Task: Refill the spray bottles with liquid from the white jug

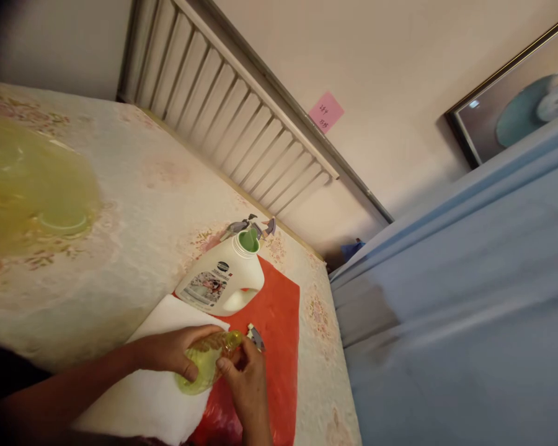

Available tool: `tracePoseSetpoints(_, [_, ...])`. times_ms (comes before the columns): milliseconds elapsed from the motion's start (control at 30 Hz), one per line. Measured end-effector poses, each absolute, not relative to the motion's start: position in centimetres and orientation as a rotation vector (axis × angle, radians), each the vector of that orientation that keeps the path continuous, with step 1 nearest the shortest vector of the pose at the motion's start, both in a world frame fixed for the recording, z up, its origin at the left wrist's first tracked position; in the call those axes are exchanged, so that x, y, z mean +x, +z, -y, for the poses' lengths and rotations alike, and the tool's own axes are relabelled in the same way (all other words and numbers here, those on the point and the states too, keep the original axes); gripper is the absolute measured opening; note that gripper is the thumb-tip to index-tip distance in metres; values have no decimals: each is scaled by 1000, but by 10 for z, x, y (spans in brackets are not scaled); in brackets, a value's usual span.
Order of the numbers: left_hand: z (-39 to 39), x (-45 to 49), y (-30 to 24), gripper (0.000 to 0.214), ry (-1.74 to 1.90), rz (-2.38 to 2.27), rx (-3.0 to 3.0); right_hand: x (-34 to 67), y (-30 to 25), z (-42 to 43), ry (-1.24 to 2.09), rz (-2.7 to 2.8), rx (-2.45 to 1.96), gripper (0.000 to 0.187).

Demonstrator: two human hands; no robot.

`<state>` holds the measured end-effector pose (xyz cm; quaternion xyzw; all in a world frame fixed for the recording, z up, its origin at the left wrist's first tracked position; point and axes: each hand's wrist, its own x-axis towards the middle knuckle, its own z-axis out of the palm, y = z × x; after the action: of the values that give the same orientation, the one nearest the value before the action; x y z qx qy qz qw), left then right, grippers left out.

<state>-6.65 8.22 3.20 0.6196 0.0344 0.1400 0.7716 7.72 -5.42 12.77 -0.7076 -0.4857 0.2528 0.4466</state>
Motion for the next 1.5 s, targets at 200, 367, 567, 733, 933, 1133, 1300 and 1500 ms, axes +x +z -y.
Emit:
tracePoseSetpoints(200, [-82,-69,44,82,315,17,1279,85,135,52,751,1287,-1699,38])
tracePoseSetpoints(367, [-82,-72,52,75,285,92,1167,117,138,36,645,1042,-1699,48])
tracePoseSetpoints(567, [-82,-74,52,72,282,22,1252,148,135,-5,369,935,-1665,55])
tracePoseSetpoints(733, [-83,-76,50,74,258,26,1242,152,134,-37,468,1131,-1608,53])
tracePoseSetpoints(933, [-85,-73,44,80,270,-17,1313,146,132,-67,620,1226,-1551,42])
tracePoseSetpoints(1133, [-85,-72,45,77,270,-3,1276,133,134,-83,644,1227,-1600,41])
tracePoseSetpoints(1300, [-84,-72,46,70,254,31,1241,124,135,-87,678,1179,-1549,39])
tracePoseSetpoints(1500, [-87,-70,45,71,266,38,1276,102,143,-106,610,1141,-1563,19])
